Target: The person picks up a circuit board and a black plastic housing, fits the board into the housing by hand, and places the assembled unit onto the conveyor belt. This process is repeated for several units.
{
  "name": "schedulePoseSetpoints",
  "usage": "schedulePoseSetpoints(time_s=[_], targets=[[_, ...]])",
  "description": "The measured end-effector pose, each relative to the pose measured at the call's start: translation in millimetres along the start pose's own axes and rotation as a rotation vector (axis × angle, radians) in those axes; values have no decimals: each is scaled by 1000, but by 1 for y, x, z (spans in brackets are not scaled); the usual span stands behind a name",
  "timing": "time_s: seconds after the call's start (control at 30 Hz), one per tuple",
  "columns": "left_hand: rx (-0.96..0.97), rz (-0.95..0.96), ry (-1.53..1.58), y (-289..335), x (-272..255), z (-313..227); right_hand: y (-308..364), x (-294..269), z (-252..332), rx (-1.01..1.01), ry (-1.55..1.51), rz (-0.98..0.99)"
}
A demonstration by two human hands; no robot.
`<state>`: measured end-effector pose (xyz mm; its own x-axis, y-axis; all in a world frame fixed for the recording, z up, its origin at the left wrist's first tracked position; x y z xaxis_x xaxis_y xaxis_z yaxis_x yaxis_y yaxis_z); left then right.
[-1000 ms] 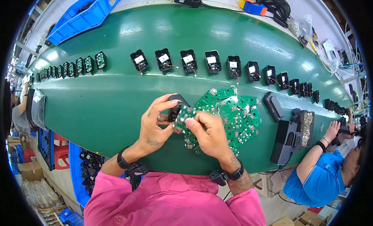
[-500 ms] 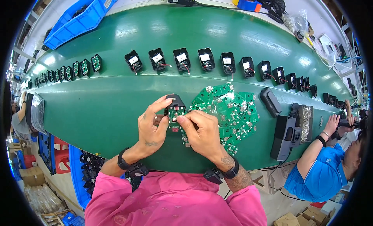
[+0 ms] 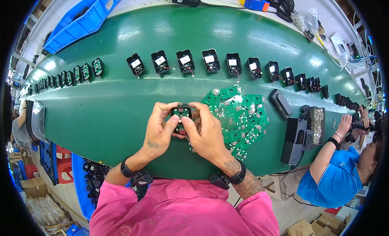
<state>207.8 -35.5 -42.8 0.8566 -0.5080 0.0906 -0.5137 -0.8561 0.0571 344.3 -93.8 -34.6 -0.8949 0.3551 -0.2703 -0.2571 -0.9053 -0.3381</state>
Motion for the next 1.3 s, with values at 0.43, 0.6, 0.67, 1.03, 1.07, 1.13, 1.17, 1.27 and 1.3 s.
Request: schedulePoseSetpoints(time_s=[0.43, 0.6, 0.67, 1.03, 1.07, 1.13, 1.17, 1.27, 1.3], targets=[[8, -36, -129, 7, 8, -2, 0, 4, 4, 29, -91, 118], [477, -75, -282, 8, 11, -2, 5, 3, -1, -226, -102, 42], [624, -48, -319, 8, 14, -7, 7, -1, 0, -319, -80, 7], [22, -615, -402, -46, -155, -53, -12, -51, 6, -432, 539, 316], [31, -638, -414, -58, -170, -50, -11, -49, 11, -452, 521, 319], [56, -676, -484, -77, -199, -45, -3, -41, 18, -414, 518, 435], [64, -685, -489, -88, -204, -44, -1, -40, 18, -401, 572, 437], [148, -635, -439, -112, -209, -36, 1, -29, 9, -400, 762, 273], [79, -626, -539, -119, -210, -32, 2, -25, 8, -408, 804, 295]])
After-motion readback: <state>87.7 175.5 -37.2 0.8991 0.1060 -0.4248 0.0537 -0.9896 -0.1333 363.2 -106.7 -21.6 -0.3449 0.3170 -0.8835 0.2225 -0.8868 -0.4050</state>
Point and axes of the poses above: each hand's wrist, its own y-axis away from the middle knuckle, its own x-axis out of the palm, z = x × y, the point moved 4 cm from there along -y, towards the middle knuckle, and after that the axes turned 8 degrees about -x, right-handed, at the moved point
